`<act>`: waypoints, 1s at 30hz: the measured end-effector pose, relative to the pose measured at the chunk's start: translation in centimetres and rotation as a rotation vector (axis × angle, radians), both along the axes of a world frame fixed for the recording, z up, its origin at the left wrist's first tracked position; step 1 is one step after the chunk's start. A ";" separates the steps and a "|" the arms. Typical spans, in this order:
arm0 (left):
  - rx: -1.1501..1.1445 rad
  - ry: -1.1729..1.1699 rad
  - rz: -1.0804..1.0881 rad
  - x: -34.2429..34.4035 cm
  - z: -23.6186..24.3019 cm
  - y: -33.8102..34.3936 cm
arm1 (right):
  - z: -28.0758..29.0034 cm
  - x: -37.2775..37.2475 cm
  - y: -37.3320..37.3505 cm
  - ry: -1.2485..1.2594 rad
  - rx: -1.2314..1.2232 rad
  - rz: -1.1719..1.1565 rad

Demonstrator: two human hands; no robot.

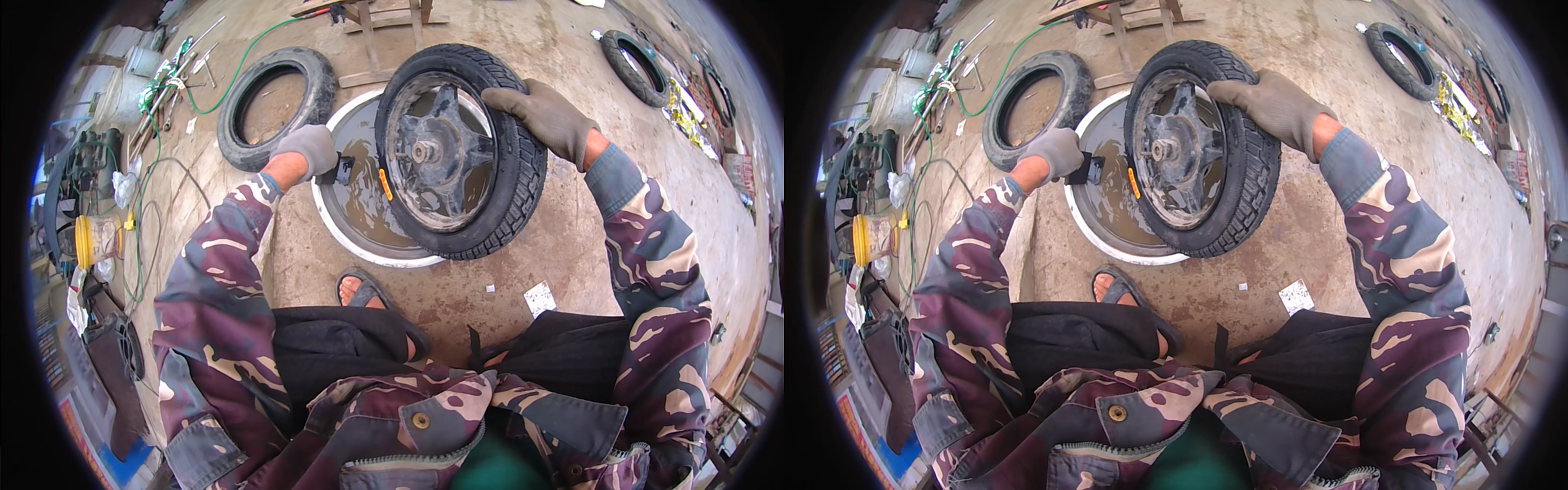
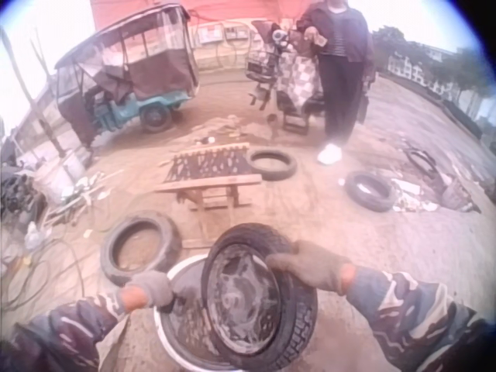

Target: The person applies a sealant to a small wheel tire using a brush, then moves to a scooter and adjusts the brake assembly with a wrench and pliers.

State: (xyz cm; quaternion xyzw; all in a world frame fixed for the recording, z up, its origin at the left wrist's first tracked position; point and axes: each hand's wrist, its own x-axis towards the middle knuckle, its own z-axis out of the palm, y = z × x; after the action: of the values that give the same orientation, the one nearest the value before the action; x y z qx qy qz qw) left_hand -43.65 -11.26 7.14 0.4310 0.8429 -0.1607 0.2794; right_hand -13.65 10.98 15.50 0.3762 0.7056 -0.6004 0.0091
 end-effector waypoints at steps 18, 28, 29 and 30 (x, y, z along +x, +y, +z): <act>0.138 -0.378 0.214 0.2 1.2 1.9 | -0.2 0.0 0.2 -0.057 0.045 0.023; 0.029 -0.349 -0.172 1.6 3.3 1.1 | -0.5 0.1 0.1 -0.025 0.050 0.003; -0.034 -0.367 -0.227 1.9 3.6 1.0 | -0.5 0.1 0.1 -0.024 0.041 -0.003; -0.096 -0.385 -0.281 2.2 3.7 0.9 | -0.5 0.1 0.1 -0.021 0.042 0.004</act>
State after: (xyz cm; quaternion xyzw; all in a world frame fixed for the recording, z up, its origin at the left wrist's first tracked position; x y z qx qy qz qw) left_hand -41.44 -10.38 10.86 0.5529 0.6971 -0.1529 0.4300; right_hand -13.56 11.08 15.00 0.3810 0.7186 -0.5816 0.0098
